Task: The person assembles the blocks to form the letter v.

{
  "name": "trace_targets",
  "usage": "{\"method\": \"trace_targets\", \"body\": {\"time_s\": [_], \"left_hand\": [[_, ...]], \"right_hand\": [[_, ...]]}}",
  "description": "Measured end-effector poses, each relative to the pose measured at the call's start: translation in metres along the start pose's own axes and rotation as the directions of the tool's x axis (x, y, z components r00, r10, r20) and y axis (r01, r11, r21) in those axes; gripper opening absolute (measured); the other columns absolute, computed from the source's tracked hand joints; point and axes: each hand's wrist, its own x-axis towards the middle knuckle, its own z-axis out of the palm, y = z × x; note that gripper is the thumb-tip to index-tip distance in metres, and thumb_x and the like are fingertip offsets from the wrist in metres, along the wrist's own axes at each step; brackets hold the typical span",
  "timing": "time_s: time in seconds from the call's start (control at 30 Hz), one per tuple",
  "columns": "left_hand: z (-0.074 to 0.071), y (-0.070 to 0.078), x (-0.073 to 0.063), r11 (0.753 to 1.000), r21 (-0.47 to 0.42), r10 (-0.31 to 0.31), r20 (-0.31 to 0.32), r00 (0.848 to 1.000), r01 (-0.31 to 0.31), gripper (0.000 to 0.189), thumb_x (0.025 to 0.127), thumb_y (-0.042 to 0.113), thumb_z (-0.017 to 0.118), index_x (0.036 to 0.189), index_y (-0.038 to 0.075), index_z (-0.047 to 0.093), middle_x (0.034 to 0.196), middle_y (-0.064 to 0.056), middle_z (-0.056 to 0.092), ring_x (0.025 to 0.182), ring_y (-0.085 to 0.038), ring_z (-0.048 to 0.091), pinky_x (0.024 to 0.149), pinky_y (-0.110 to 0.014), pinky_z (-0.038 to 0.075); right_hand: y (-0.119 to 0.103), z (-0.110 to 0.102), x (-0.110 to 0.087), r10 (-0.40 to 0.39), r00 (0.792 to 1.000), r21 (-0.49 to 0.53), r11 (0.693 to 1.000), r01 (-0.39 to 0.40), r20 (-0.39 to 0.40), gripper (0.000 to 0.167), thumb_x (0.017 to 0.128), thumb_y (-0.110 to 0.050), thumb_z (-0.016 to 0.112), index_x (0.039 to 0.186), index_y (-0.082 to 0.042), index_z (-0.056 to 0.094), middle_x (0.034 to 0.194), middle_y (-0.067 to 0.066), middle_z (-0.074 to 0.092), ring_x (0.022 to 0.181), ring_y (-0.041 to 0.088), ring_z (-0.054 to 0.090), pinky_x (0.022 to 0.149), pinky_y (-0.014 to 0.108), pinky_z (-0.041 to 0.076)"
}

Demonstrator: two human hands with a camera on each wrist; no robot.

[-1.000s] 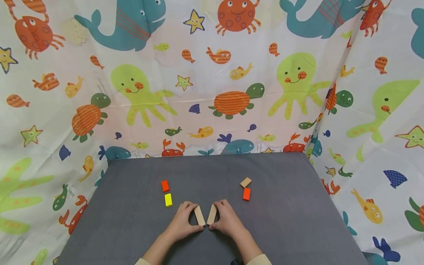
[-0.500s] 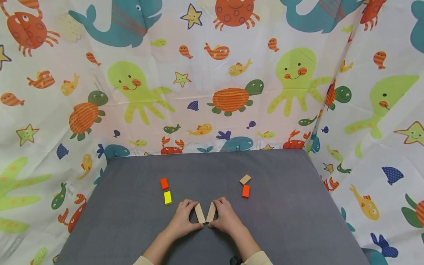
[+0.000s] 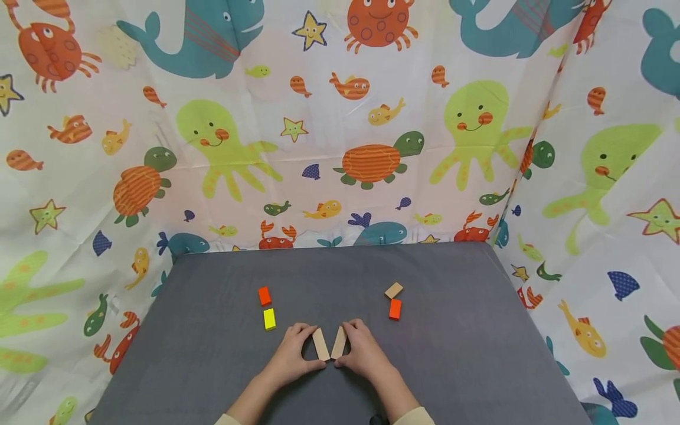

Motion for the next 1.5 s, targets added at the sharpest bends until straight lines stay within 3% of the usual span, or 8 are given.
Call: {"method": "trace_targets", "body": {"time_s": [0.23, 0.53, 0.83, 1.3, 1.5], "left_hand": [[-0.001, -0.002, -0.001, 1.0, 0.008, 0.003, -0.028, 1.0, -0.003, 0.087, 0.073, 0.047, 0.088, 0.142, 0.006, 0.055, 0.131, -0.006, 0.053, 0.121, -0.026, 0.047, 0.101, -0.049, 0.047], [-0.001, -0.001, -0.002, 1.0, 0.016, 0.027, -0.008, 1.0, -0.026, 0.09, 0.073, 0.048, 0.088, 0.143, 0.004, 0.053, 0.132, -0.007, 0.053, 0.122, -0.028, 0.047, 0.101, -0.05, 0.047], [0.001, 0.0, -0.002, 0.999, 0.015, 0.03, -0.026, 0.999, -0.03, 0.086, 0.073, 0.047, 0.089, 0.141, 0.005, 0.056, 0.131, -0.007, 0.054, 0.12, -0.027, 0.048, 0.1, -0.05, 0.048], [0.005, -0.001, -0.002, 1.0, 0.012, 0.016, -0.012, 1.0, -0.016, 0.084, 0.074, 0.049, 0.087, 0.141, 0.008, 0.057, 0.131, -0.006, 0.054, 0.121, -0.027, 0.048, 0.1, -0.05, 0.047], [0.009, 0.001, -0.006, 1.0, 0.01, -0.006, -0.007, 1.0, 0.006, 0.083, 0.074, 0.047, 0.087, 0.14, 0.008, 0.057, 0.131, -0.007, 0.053, 0.121, -0.029, 0.048, 0.1, -0.052, 0.046]], "right_hand": [[-0.006, -0.002, 0.001, -0.009, 1.0, 0.01, 1.0, 0.009, 0.009, 0.09, 0.069, -0.026, 0.094, 0.143, 0.003, 0.052, 0.134, 0.017, 0.053, 0.116, 0.032, 0.057, 0.096, 0.051, 0.05], [-0.004, -0.009, -0.003, 0.012, 1.0, 0.038, 0.999, -0.012, -0.013, 0.089, 0.072, -0.028, 0.092, 0.146, -0.003, 0.05, 0.139, 0.016, 0.051, 0.117, 0.031, 0.057, 0.094, 0.051, 0.051], [0.0, -0.022, -0.001, -0.012, 0.996, 0.022, 1.0, 0.014, -0.091, 0.086, 0.074, -0.028, 0.091, 0.148, -0.007, 0.05, 0.141, 0.014, 0.054, 0.124, 0.035, 0.057, 0.098, 0.053, 0.05], [0.011, -0.031, -0.006, -0.018, 0.987, 0.031, 0.999, 0.023, -0.163, 0.081, 0.075, -0.026, 0.09, 0.145, -0.009, 0.053, 0.139, 0.012, 0.057, 0.12, 0.03, 0.059, 0.099, 0.052, 0.051], [0.018, -0.038, -0.009, 0.01, 0.983, 0.071, 0.997, 0.003, -0.181, 0.08, 0.077, -0.025, 0.089, 0.146, -0.007, 0.052, 0.142, 0.014, 0.055, 0.115, 0.033, 0.062, 0.089, 0.047, 0.056]]}}
